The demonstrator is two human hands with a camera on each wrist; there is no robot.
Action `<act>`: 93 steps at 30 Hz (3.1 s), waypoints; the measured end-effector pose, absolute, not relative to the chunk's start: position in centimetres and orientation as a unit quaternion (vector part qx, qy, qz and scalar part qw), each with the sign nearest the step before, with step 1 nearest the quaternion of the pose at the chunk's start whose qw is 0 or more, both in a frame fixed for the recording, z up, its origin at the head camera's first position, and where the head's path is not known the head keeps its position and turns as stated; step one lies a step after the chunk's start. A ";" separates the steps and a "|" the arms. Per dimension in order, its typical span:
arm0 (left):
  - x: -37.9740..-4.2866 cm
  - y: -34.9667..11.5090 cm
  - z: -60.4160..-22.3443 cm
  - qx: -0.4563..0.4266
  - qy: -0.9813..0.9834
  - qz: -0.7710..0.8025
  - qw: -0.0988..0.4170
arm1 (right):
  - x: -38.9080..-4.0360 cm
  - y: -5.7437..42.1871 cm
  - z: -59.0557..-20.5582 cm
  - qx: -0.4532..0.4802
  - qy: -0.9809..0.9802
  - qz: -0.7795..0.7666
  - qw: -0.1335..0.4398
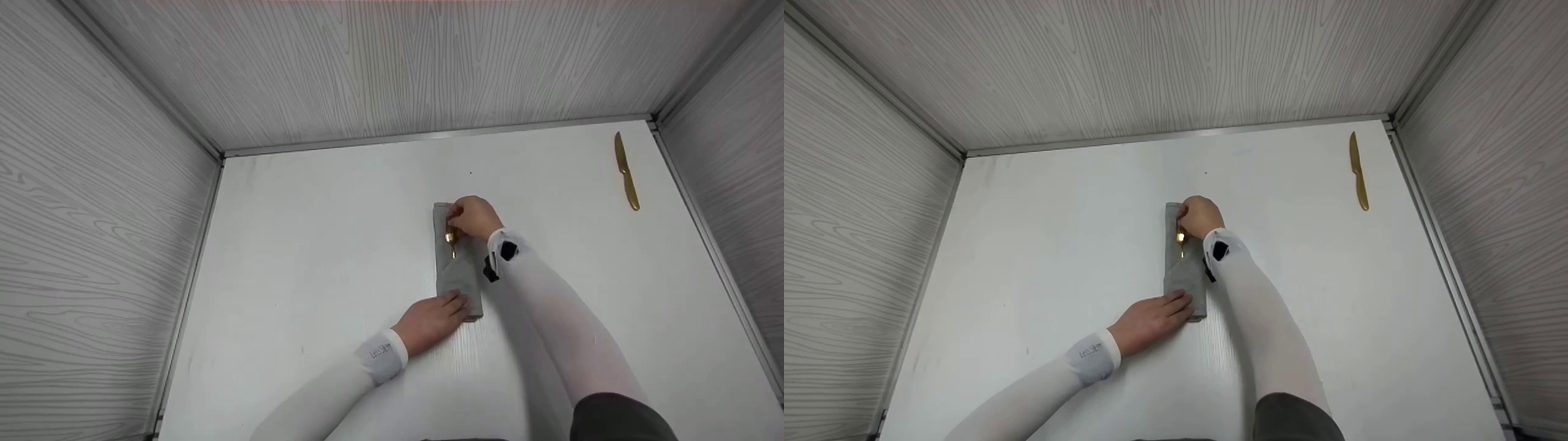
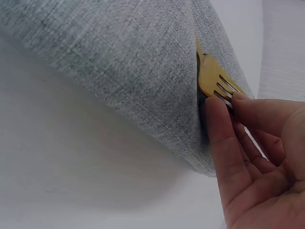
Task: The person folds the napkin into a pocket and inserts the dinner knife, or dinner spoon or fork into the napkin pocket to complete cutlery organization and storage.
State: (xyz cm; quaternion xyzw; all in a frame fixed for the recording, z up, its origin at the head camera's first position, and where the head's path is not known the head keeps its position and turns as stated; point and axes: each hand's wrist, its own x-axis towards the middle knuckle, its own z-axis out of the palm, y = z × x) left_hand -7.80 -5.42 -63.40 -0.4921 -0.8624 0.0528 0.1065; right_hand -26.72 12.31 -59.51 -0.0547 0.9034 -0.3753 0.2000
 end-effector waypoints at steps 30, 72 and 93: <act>-8.0 -5.3 -63.3 -0.490 -0.867 0.039 0.082 | -26.1 12.1 -60.8 -0.078 0.918 -0.350 0.170; -11.6 2.0 -58.1 -0.502 -0.862 0.038 -0.058 | -23.5 40.5 -63.4 0.066 0.973 -0.213 0.050; -11.5 7.8 -61.9 -0.464 -0.871 0.100 -0.130 | -22.0 36.3 -63.0 0.068 0.975 -0.196 0.081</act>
